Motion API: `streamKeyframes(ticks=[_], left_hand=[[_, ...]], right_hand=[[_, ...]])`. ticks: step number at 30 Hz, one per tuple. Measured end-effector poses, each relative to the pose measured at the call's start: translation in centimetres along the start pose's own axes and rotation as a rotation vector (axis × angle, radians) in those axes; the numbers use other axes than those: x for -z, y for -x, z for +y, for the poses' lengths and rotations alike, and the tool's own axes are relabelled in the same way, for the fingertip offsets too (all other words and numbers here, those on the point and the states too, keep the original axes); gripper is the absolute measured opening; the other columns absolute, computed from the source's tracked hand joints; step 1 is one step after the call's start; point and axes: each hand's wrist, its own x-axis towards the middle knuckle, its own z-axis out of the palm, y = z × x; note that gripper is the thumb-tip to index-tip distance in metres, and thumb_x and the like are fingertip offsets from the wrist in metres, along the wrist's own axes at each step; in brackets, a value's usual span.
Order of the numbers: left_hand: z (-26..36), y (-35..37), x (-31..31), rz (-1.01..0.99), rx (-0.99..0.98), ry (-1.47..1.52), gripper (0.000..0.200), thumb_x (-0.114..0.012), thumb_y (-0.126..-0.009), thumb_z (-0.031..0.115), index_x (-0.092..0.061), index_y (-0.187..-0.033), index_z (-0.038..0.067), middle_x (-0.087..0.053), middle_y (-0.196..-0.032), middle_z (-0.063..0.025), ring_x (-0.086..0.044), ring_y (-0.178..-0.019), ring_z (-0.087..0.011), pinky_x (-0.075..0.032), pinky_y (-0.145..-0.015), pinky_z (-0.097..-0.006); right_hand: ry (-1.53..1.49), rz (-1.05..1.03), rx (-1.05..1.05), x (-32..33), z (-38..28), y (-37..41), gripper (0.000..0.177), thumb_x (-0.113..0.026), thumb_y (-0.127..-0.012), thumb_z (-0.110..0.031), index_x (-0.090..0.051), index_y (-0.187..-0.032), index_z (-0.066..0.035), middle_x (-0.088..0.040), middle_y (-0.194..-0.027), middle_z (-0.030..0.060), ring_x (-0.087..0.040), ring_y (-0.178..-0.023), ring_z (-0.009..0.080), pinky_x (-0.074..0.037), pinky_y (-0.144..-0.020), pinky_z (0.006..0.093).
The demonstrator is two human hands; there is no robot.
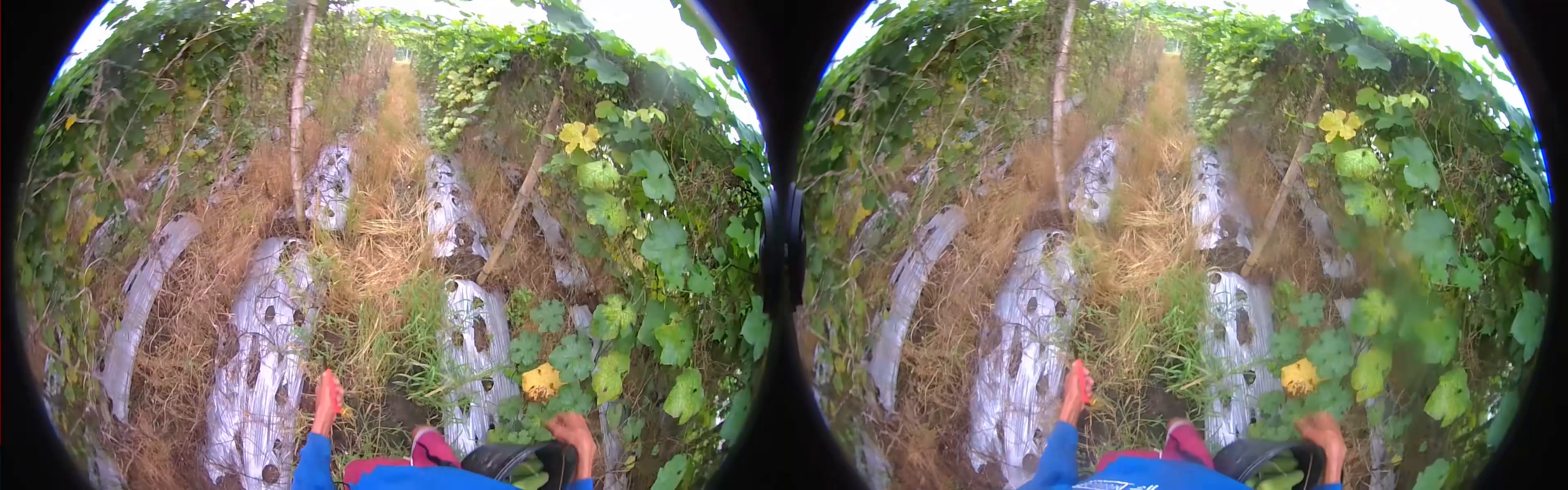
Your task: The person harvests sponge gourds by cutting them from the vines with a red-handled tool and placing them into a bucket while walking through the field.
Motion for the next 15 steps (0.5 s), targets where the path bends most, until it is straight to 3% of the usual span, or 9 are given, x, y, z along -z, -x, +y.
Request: streamKeyframes(ticks=[1, 3, 5, 6, 9, 11, 15], left_hand=[[1.2, -0.5, -1.7, 0.002, 0.008, -0.013, 0.045, -0.047, -0.093, 0.057, -0.050, -0.083, 0.014, -0.048, -0.053, -0.0004, -0.042, -0.038, -0.0106, -0.030, -0.032, -0.0258], [3.2, -1.7, -4.4, -0.077, -0.012, 0.018, 0.045, -0.045, -0.095, 0.055, -0.050, -0.087, 0.011, -0.049, -0.055, -0.0019, -0.042, -0.039, -0.0109, -0.031, -0.034, -0.0252], [4.0, -3.0, -5.5, -0.116, -0.012, 0.050, 0.045, -0.045, -0.096, 0.055, -0.049, -0.089, 0.010, -0.050, -0.056, -0.0028, -0.042, -0.039, -0.0113, -0.031, -0.034, -0.0250], [4.3, -3.9, -6.0, -0.154, -0.013, 0.091, 0.045, -0.044, -0.096, 0.054, -0.049, -0.091, 0.009, -0.050, -0.057, -0.0037, -0.042, -0.040, -0.0116, -0.031, -0.035, -0.0248], [4.9, -7.2, -5.8, -0.142, -0.039, 0.106, 0.044, -0.044, -0.097, 0.053, -0.048, -0.091, 0.009, -0.050, -0.058, -0.0044, -0.042, -0.040, -0.0122, -0.031, -0.035, -0.0249], [4.9, -10.3, -5.2, -0.116, -0.044, 0.142, 0.044, -0.043, -0.096, 0.053, -0.048, -0.089, 0.010, -0.050, -0.057, -0.0039, -0.042, -0.040, -0.0120, -0.031, -0.035, -0.0251], [5.8, -18.2, -5.4, -0.002, -0.033, 0.128, 0.046, -0.045, -0.093, 0.058, -0.049, -0.089, 0.012, -0.048, -0.055, -0.0028, -0.041, -0.039, -0.0127, -0.031, -0.035, -0.0263]], right_hand=[[0.133, 0.064, 0.113, -0.3, -1.2, -2.0, 0.024, -0.065, -0.081, -0.025, -0.064, -0.080, -0.001, -0.062, -0.064, 0.0053, -0.057, -0.057, 0.0112, -0.045, -0.052, 0.0292], [0.021, 0.016, 0.163, -0.3, -5.1, -5.3, 0.028, -0.065, -0.082, -0.029, -0.064, -0.083, -0.002, -0.061, -0.065, 0.0014, -0.056, -0.061, 0.0099, -0.044, -0.056, 0.0314], [-0.182, -0.258, 0.231, -1.5, -4.6, -11.1, 0.036, -0.066, -0.083, -0.038, -0.064, -0.085, -0.003, -0.063, -0.073, -0.0005, -0.056, -0.065, 0.0099, -0.046, -0.060, 0.0285], [-0.185, -0.258, 0.225, -1.6, -5.6, -13.1, 0.036, -0.066, -0.083, -0.038, -0.064, -0.085, -0.003, -0.063, -0.073, -0.0005, -0.056, -0.065, 0.0099, -0.046, -0.060, 0.0285], [-0.198, -0.423, 0.265, -1.9, -8.9, -19.7, 0.042, -0.065, -0.085, -0.043, -0.066, -0.098, -0.003, -0.065, -0.086, 0.0001, -0.057, -0.072, 0.0101, -0.047, -0.064, 0.0260], [-0.351, -0.638, 0.440, -2.1, -10.3, -24.3, 0.047, -0.063, -0.088, -0.044, -0.064, -0.113, -0.004, -0.065, -0.096, 0.0021, -0.059, -0.080, 0.0101, -0.049, -0.068, 0.0242], [-0.384, -0.841, 0.337, -4.3, -12.4, -35.2, 0.059, -0.063, -0.085, -0.052, -0.061, -0.120, -0.005, -0.065, -0.104, 0.0005, -0.060, -0.086, 0.0103, -0.050, -0.072, 0.0247]])
